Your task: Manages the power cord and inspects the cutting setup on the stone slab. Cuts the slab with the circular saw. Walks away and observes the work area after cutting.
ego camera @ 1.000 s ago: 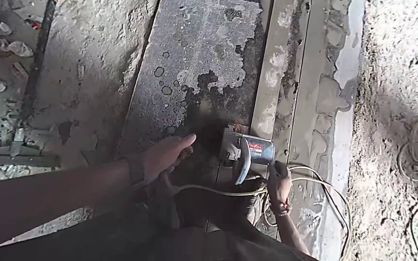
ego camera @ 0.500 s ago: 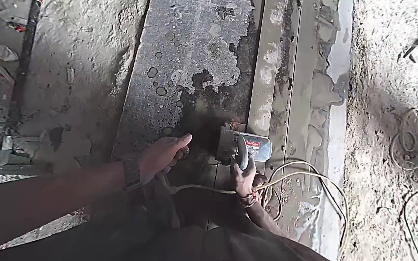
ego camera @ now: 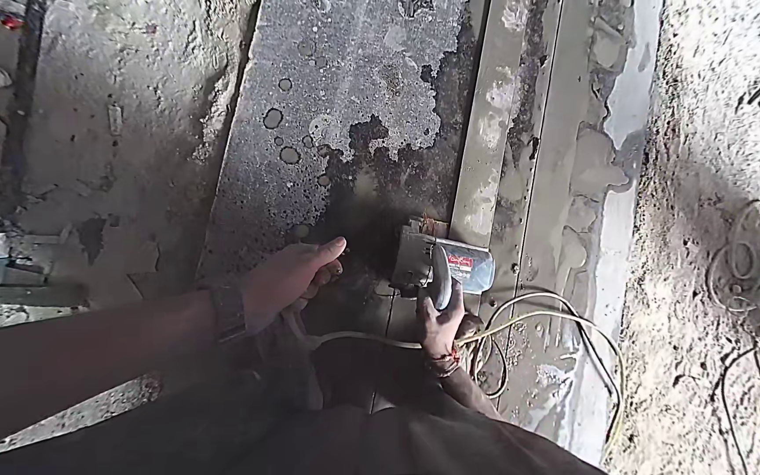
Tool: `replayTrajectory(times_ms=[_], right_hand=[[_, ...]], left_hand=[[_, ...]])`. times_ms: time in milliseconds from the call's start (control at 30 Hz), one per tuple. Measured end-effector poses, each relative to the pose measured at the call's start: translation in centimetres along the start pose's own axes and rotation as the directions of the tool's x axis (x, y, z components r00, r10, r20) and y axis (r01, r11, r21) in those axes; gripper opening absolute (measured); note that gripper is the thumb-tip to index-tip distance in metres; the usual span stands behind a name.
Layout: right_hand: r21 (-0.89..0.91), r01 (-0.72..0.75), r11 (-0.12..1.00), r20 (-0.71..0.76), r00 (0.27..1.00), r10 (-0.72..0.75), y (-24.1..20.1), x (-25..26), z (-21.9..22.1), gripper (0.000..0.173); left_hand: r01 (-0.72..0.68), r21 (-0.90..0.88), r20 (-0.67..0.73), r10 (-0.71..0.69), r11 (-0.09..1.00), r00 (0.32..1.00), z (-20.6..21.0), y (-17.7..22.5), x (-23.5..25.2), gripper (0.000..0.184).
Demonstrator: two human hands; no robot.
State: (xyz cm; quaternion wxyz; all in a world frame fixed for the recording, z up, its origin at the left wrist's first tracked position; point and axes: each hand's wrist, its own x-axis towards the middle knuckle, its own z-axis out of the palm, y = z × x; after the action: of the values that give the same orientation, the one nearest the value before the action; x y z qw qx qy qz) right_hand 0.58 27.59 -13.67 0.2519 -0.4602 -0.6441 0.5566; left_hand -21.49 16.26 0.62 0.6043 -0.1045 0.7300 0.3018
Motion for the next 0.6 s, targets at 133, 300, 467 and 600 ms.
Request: replayTrajectory(times_ms=[133, 300, 467, 600], right_hand=[[0.003, 0.002, 1.0, -0.005, 1.0, -0.002, 0.3, 0.0, 0.1, 0.054], [0.007, -0.016, 1.0, -0.016, 1.0, 0.017, 0.2, -0.1, 0.3, 0.056], [-0.063, 0.033, 0.997, 0.054, 0.998, -0.029, 0.3, 0.1, -0.8, 0.073], [-0.218, 0.194, 0.956, 0.068, 0.981, -0.184, 1.2, 0.9, -6.2, 0.069]], left_hand=[[-0.006, 0.001, 0.01, 0.006, 1.0, 1.0, -0.2, -0.3, 0.5, 0.047], [-0.024, 0.044, 0.009, 0.023, 0.999, 1.0, 0.2, 0.0, 0.3, 0.047], [-0.034, 0.073, -0.012, 0.035, 0.997, 0.999, 0.7, 0.7, -0.2, 0.045], [-0.078, 0.049, -0.018, 0.079, 0.996, 0.997, 0.7, 0.4, -0.5, 0.046]])
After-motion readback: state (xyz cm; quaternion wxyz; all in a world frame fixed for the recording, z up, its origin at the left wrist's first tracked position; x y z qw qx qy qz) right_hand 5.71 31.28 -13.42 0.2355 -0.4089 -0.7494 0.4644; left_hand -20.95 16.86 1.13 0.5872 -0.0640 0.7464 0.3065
